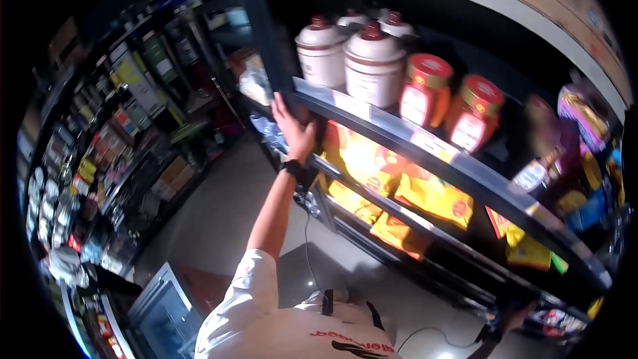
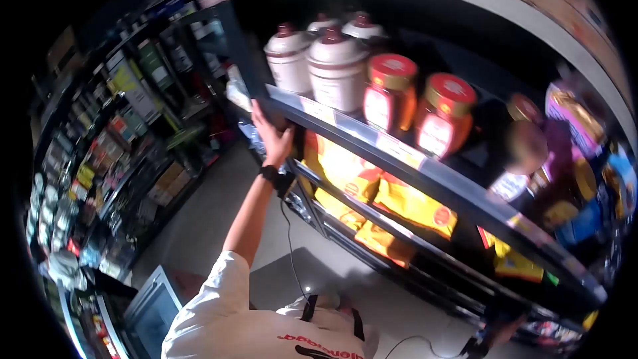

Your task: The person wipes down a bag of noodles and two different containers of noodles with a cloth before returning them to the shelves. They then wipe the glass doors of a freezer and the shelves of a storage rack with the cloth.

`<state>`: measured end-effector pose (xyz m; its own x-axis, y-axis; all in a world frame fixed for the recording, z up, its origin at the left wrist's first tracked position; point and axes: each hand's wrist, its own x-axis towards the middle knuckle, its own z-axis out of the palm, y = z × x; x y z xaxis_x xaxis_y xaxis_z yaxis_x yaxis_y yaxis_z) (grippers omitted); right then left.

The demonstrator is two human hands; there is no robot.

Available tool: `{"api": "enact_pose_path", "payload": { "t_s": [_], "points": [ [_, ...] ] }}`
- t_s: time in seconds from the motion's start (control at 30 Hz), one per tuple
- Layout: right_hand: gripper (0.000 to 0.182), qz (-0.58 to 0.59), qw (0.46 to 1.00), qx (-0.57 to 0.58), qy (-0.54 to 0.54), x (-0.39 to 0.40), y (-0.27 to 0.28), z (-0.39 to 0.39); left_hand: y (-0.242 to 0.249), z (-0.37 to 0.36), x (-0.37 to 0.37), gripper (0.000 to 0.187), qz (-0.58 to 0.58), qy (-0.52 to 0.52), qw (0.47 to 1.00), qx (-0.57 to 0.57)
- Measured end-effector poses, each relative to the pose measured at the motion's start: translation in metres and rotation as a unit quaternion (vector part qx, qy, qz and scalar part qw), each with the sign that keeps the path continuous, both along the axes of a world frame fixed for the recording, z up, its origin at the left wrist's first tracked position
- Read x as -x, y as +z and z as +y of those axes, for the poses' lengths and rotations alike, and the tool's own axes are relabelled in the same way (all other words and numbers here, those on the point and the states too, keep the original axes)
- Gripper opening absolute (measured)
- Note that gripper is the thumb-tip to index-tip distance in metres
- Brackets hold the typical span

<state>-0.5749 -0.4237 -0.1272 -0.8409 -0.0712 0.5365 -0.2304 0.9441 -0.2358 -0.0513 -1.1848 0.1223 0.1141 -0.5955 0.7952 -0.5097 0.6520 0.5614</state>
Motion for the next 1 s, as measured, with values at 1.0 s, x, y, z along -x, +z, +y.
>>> {"api": "enact_pose_path", "payload": {
  "t_s": [1.0],
  "points": [
    [0.067, -0.011, 0.903, 0.015, 0.429, -0.304, 0.08, -0.365, -0.002, -0.005, -0.009, 0.126, 0.007, -0.007, 0.999, -0.041]
  ]
}}
